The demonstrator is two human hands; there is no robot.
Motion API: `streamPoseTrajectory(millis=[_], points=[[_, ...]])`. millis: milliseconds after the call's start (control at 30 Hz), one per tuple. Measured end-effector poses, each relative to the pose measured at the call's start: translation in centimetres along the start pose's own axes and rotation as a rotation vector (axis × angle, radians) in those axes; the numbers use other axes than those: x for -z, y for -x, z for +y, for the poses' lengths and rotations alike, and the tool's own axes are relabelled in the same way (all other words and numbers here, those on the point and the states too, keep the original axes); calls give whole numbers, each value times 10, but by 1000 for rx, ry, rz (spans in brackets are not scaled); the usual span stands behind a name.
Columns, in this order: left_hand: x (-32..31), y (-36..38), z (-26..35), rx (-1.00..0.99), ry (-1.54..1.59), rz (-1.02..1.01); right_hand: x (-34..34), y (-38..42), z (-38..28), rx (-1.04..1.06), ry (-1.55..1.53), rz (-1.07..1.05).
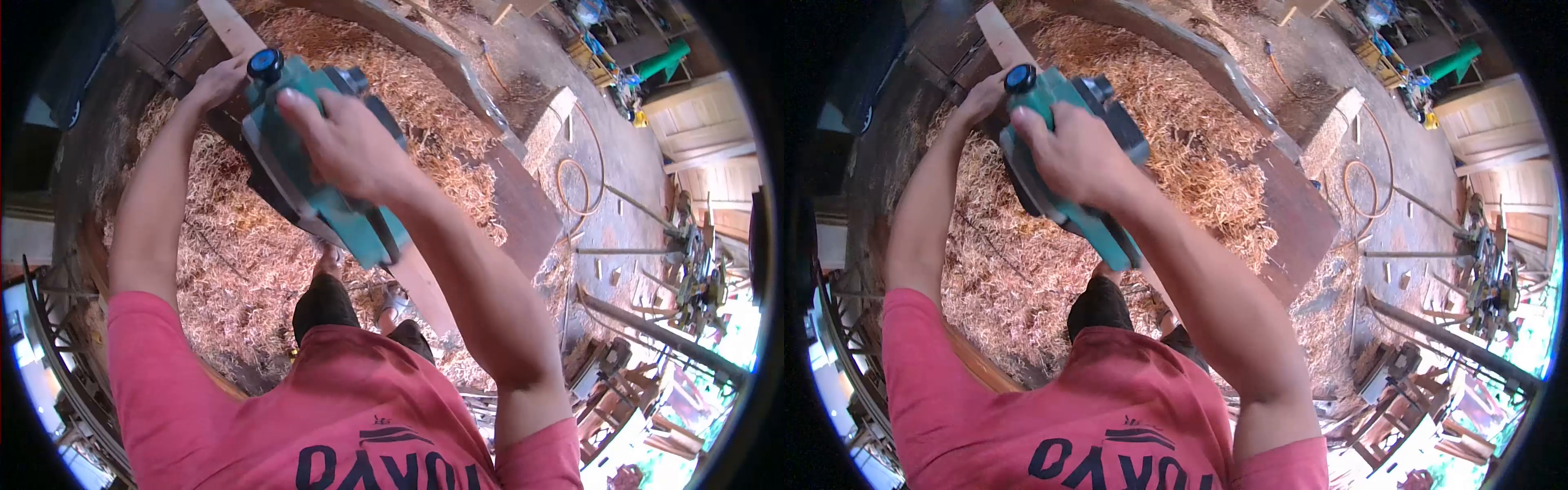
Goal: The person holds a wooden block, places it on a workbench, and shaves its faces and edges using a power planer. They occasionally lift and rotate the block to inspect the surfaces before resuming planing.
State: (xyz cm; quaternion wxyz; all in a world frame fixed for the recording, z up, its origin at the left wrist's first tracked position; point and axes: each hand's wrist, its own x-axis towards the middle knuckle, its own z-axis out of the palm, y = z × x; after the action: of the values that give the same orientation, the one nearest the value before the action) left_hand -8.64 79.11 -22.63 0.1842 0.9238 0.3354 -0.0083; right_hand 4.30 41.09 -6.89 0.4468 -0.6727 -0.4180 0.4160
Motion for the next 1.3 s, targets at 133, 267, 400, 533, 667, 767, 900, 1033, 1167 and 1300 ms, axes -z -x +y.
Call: streamPoseTrajectory(millis=[133, 267, 400, 533, 667, 767, 900, 1033, 1167, 1300], points=[[25, 47, 87, 215, -259, -17, 28, 116, 18, -20, 40, -41], [12, 46, 74, 191, -283, 52, 66, 268, 42, -264, 33, -171], [11, 47, 70, 181, -266, 81, 87, 394, 70, -374, 41, -139], [8, 43, 61, 138, -272, 102, 90, 406, 84, -313, 45, -154], [4, 51, 67, 75, -284, 176, 79, 355, 62, -317, 32, -148], [1, 48, 58, 38, -261, 217, 67, 305, 53, -313, 54, -165], [-4, 49, 52, 5, -303, 279, 50, 204, 28, -251, 83, -168], [5, 44, 50, -16, -230, 229, 14, 67, -6, -154, 38, -36], [20, 27, 15, 103, 94, 134, -12, -57, -12, 112, 51, 83], [17, 13, -6, 164, 298, -11, -9, -52, -7, 37, 14, 22]])
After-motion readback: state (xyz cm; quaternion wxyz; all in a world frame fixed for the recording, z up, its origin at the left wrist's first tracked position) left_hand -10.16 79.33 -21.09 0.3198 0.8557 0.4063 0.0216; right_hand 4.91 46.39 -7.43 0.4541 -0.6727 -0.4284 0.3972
